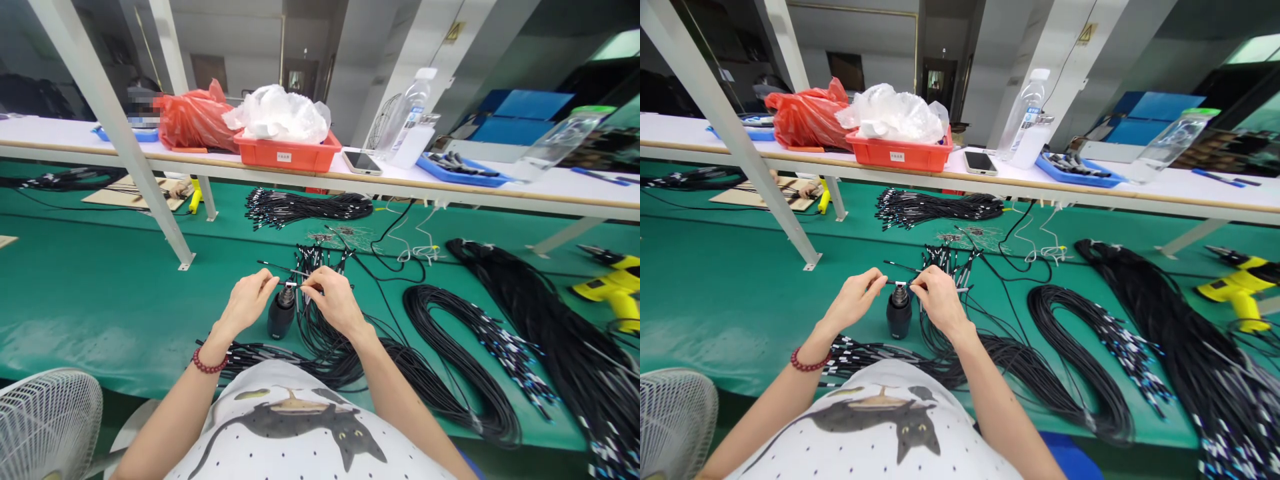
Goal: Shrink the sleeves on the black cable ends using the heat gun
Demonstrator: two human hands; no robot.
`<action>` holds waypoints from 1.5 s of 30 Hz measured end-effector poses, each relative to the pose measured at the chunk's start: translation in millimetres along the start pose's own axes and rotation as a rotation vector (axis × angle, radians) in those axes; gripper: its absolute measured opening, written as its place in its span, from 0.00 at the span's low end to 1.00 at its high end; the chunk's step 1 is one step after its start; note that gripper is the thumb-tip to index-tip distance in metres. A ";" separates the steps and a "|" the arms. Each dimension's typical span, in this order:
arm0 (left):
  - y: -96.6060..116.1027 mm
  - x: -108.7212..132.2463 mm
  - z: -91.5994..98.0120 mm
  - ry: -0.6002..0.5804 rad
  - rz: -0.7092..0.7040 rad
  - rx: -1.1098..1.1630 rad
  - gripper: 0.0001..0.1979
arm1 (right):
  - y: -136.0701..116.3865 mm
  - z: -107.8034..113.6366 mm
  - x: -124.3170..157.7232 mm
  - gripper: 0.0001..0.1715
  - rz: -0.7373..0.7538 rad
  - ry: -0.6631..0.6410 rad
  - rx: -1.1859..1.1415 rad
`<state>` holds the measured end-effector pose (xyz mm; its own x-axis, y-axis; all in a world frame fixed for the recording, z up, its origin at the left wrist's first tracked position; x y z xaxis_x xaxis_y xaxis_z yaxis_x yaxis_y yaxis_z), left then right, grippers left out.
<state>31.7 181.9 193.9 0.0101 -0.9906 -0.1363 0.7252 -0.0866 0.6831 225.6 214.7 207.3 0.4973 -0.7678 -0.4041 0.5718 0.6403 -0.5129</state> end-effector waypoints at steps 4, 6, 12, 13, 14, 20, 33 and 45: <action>1.5 -0.9 0.9 -0.016 0.007 -0.040 0.20 | 0.8 -0.2 0.0 0.05 -0.009 -0.027 0.006; 0.3 -1.2 -0.5 0.001 0.010 -0.016 0.19 | 0.1 -0.7 -0.5 0.05 -0.028 -0.043 0.024; -4.5 0.5 -3.5 0.048 0.016 0.071 0.14 | 0.4 -5.3 -1.9 0.05 -0.065 -0.059 0.040; -5.2 0.8 -3.8 0.051 0.018 0.086 0.13 | 0.8 -5.9 -2.0 0.06 -0.066 -0.059 0.033; -5.9 0.9 -4.2 0.053 0.020 0.102 0.12 | 1.2 -6.2 -2.1 0.06 -0.065 -0.059 0.026; -8.7 1.2 -6.2 0.054 0.010 0.168 0.09 | 1.3 -1.7 -2.3 0.05 -0.003 -0.068 0.050; -4.6 1.6 -6.5 0.004 0.014 0.120 0.18 | 1.6 -0.5 -2.1 0.05 -0.002 -0.057 0.070; -7.9 -0.4 -7.7 0.036 0.034 0.159 0.20 | 2.7 -2.5 -3.7 0.05 -0.007 -0.059 0.095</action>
<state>31.3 183.8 183.0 0.0599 -0.9890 -0.1349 0.6062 -0.0714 0.7921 223.7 219.2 205.5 0.5289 -0.7713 -0.3540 0.6331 0.6364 -0.4407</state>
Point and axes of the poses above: each hand's wrist, its own x-axis away from the middle knuckle, its own z-axis out of the back of the hand, y = z × x, the point moved 1 cm from there along -x, towards the middle knuckle, and after that the axes turned 6 degrees about z, right-handed, at the moved point
